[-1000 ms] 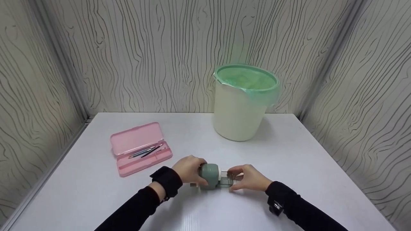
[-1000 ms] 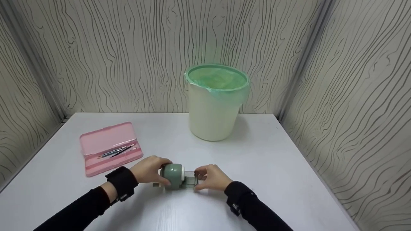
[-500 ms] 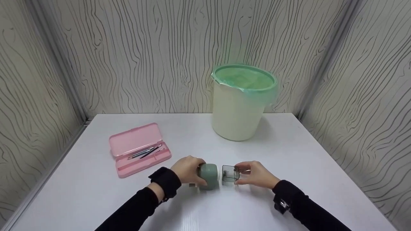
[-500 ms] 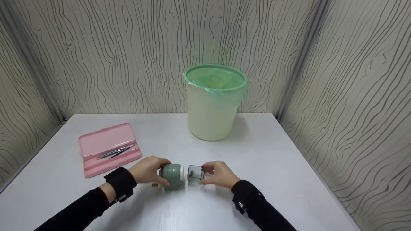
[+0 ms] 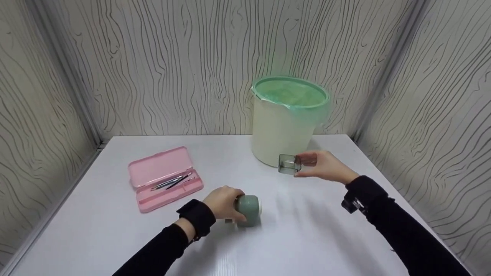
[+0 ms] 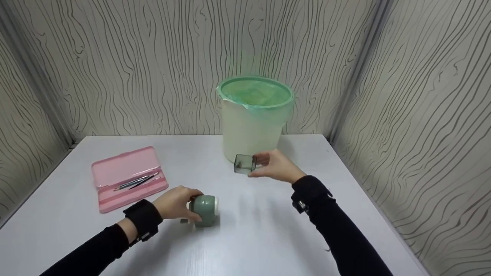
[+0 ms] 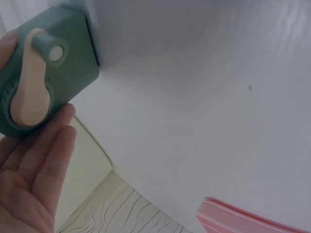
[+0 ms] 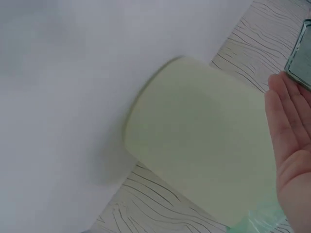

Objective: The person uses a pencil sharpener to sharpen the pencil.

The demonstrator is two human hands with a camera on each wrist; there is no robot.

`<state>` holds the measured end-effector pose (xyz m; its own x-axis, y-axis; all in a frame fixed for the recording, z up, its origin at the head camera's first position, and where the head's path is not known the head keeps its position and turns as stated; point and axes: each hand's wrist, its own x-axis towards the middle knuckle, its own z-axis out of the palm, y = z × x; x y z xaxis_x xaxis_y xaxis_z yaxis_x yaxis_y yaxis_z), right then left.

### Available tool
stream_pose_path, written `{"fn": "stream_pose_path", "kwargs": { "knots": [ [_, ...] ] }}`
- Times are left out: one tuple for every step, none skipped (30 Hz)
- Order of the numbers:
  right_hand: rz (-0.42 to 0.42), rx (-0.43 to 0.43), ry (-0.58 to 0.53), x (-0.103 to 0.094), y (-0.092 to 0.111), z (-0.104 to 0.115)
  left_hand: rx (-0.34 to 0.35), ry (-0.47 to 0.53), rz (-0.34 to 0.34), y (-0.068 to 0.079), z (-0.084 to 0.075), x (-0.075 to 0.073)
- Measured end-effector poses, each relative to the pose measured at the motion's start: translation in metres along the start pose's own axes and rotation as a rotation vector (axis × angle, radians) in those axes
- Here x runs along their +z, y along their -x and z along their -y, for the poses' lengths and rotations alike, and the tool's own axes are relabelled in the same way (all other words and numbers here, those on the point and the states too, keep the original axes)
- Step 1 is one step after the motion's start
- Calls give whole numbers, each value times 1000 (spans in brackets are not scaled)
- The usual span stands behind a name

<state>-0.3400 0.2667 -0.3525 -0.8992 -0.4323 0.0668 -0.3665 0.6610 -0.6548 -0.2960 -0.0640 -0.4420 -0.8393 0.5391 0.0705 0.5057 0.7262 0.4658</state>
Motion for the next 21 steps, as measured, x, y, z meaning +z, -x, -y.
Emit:
{"fn": "stream_pose_path", "kwargs": {
  "knots": [
    [2,-1,7,-8,-2,6,1,-4,-2,0,0,0],
    [2,-3,10,-15,-5,11,1,-8,-4,0,0,0],
    [2,-9,13,-23,-7,17,1,-9,-4,0,1,0],
    [-2,-9,19,-31,-10,22,1,-11,-4,0,1,0],
    [-7,-9,17,-38,-12,28,0,-12,-4,0,0,0],
    [-17,-6,21,-46,-15,33,-6,-9,-1,0,0,1],
    [-28,-9,30,-53,-17,37,-9,-9,-1,0,0,1],
    [-38,-4,35,-60,-20,41,-10,-10,0,0,0,1],
    [-49,3,44,-67,-23,46,-10,-10,-1,0,0,1],
    [-62,11,56,-74,-25,49,-11,-11,-1,0,0,1],
    [-76,19,62,-80,-28,52,-12,-9,-2,1,0,1],
    [-90,25,74,-87,-30,54,-12,-9,-3,1,0,1],
    [-107,33,82,-92,-33,56,-12,-8,-3,1,0,1],
    [-126,44,86,-98,-35,58,-13,-7,-4,1,1,2],
    [-148,54,94,-103,-37,59,-12,-4,-7,1,1,2],
    [-172,65,101,-108,-40,60,-11,-2,-7,1,1,2],
    [-195,78,107,-112,-42,60,-8,-3,-9,1,1,2],
    [-221,93,115,-116,-44,60,-7,-1,-10,1,1,1],
    [-246,111,123,-119,-46,60,-5,-1,-11,1,1,1],
    [-267,129,132,-121,-48,60,-2,0,-12,1,1,1],
    [-288,145,144,-124,-50,60,1,1,-12,1,1,1]
  ]
}}
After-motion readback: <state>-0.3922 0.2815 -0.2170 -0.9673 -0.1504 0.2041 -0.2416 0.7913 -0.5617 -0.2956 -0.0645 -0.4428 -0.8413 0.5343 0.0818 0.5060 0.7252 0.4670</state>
